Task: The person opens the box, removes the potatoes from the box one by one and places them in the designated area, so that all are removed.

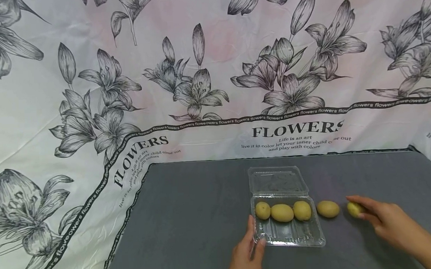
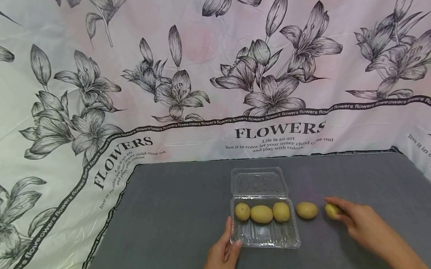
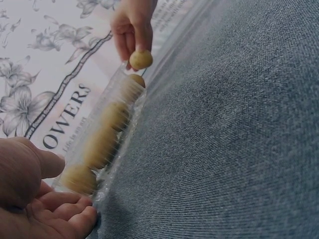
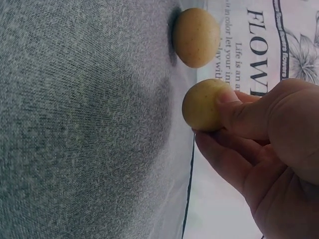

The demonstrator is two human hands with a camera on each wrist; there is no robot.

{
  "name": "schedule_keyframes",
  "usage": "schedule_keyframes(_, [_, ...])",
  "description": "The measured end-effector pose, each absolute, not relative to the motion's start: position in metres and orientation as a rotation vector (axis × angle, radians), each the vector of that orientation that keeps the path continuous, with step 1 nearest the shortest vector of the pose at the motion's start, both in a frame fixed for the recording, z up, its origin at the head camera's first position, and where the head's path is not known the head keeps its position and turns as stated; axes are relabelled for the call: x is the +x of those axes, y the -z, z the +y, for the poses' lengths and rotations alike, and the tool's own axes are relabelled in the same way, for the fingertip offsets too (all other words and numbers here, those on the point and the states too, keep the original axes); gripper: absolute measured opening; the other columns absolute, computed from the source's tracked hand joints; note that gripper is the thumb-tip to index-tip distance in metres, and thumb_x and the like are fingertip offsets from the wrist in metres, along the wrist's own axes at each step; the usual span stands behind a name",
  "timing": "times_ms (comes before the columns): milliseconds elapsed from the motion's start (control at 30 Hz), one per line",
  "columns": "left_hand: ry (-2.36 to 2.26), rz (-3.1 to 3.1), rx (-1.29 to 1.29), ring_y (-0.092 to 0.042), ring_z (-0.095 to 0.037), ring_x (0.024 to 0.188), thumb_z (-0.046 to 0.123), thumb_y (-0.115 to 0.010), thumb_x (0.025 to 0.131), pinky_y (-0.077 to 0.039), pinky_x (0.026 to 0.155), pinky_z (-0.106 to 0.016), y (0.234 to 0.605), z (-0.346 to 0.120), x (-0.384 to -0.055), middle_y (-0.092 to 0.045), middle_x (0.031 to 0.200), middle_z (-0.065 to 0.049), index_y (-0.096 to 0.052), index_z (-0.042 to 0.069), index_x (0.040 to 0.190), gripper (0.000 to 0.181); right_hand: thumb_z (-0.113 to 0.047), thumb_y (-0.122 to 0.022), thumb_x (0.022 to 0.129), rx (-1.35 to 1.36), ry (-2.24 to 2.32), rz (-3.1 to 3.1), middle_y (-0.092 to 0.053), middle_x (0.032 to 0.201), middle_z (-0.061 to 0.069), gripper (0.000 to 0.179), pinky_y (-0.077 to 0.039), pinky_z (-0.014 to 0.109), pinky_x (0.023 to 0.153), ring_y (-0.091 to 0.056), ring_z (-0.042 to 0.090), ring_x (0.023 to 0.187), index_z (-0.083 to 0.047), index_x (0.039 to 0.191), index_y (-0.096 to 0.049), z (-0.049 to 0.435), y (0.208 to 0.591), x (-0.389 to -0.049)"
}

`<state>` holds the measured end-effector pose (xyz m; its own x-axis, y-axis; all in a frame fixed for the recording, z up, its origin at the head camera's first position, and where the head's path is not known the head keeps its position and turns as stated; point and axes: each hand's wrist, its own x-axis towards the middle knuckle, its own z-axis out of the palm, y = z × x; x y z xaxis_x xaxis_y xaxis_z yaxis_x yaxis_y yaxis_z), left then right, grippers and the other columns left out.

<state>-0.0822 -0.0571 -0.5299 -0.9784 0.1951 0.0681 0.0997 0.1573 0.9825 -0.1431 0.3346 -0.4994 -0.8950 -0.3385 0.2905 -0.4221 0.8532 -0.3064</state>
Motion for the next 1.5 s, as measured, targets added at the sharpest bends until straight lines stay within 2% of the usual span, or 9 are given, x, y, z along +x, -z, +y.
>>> schedule_keyframes(200, [-1.999,2.304,0.297,-0.034,-0.036,0.151,0.021,-0.061,0.109,-0.037,0.121,-0.035,0.5312,-0.0563,-0.0824,-0.033,0.166,-0.022,-0.028,-0.003,0.164,0.068,0.002,-0.085,0.082,0.600,-0.507,-2.818,-0.079,0.107,0.012,0.044,-0.053,0.031,0.058,-0.067,0.005,0.081,-0.004,0.124,-0.073,0.3345,0.5036,-0.1459])
schedule_keyframes(333, [-1.996,2.302,0.304,-0.033,-0.035,0.152,0.021,-0.061,0.110,-0.036,0.121,-0.034,0.5306,-0.0563,-0.0830,-0.032,0.167,-0.022,-0.027,-0.002,0.164,0.068,0.002,-0.085,0.082,0.614,-0.494,-2.826,-0.079,0.106,0.013,0.043,-0.060,0.037,0.063,-0.074,0.020,0.084,-0.004,0.123,-0.073,0.3345,0.5050,-0.1470])
schedule_keyframes(600, [-1.988,2.315,0.323,-0.033,-0.035,0.151,0.020,-0.060,0.110,-0.036,0.121,-0.035,0.5290,-0.0575,-0.0827,-0.031,0.166,-0.023,-0.026,-0.004,0.164,0.068,0.000,-0.080,0.089,0.562,-0.527,-2.946,-0.077,0.113,0.020,0.041,-0.061,0.041,0.067,-0.075,0.033,0.091,0.000,0.129,-0.071,0.3332,0.4999,-0.1513])
schedule_keyframes(700, [-1.991,2.314,0.325,-0.034,-0.035,0.151,0.020,-0.060,0.110,-0.035,0.121,-0.034,0.5289,-0.0576,-0.0826,-0.032,0.166,-0.023,-0.026,-0.004,0.164,0.068,-0.001,-0.081,0.089,0.566,-0.518,-2.938,-0.077,0.114,0.020,0.041,-0.061,0.041,0.068,-0.075,0.032,0.092,0.000,0.129,-0.071,0.3333,0.5003,-0.1514])
schedule_keyframes(900, [-1.980,2.313,0.326,-0.034,-0.034,0.151,0.019,-0.060,0.110,-0.035,0.121,-0.032,0.5300,-0.0576,-0.0830,-0.031,0.167,-0.022,-0.026,-0.004,0.164,0.068,-0.003,-0.082,0.089,0.568,-0.522,-2.899,-0.077,0.114,0.020,0.040,-0.063,0.051,0.073,-0.075,0.037,0.094,0.000,0.127,-0.072,0.3326,0.5026,-0.1504])
schedule_keyframes(1133, [-1.999,2.315,0.321,-0.034,-0.035,0.151,0.020,-0.060,0.110,-0.035,0.120,-0.031,0.5316,-0.0573,-0.0827,-0.031,0.167,-0.021,-0.027,-0.003,0.164,0.068,-0.008,-0.085,0.087,0.570,-0.493,-2.862,-0.079,0.110,0.018,0.042,-0.063,0.044,0.069,-0.076,0.032,0.089,-0.002,0.126,-0.073,0.3310,0.5050,-0.1493])
schedule_keyframes(1367, [-2.004,2.307,0.298,-0.035,-0.031,0.151,0.020,-0.061,0.109,-0.033,0.119,-0.020,0.5317,-0.0566,-0.0826,-0.033,0.167,-0.020,-0.027,-0.001,0.165,0.068,-0.014,-0.085,0.090,0.569,-0.506,-2.834,-0.078,0.110,0.019,0.041,-0.063,0.054,0.073,-0.076,0.039,0.090,-0.001,0.126,-0.073,0.3277,0.5048,-0.1488])
schedule_keyframes(1500, [-1.992,2.312,0.291,-0.035,-0.031,0.151,0.022,-0.061,0.109,-0.032,0.118,-0.017,0.5314,-0.0570,-0.0828,-0.034,0.166,-0.020,-0.027,-0.001,0.165,0.069,-0.014,-0.083,0.092,0.550,-0.559,-2.888,-0.077,0.110,0.023,0.042,-0.061,0.059,0.075,-0.075,0.042,0.093,0.002,0.129,-0.071,0.3266,0.5019,-0.1499])
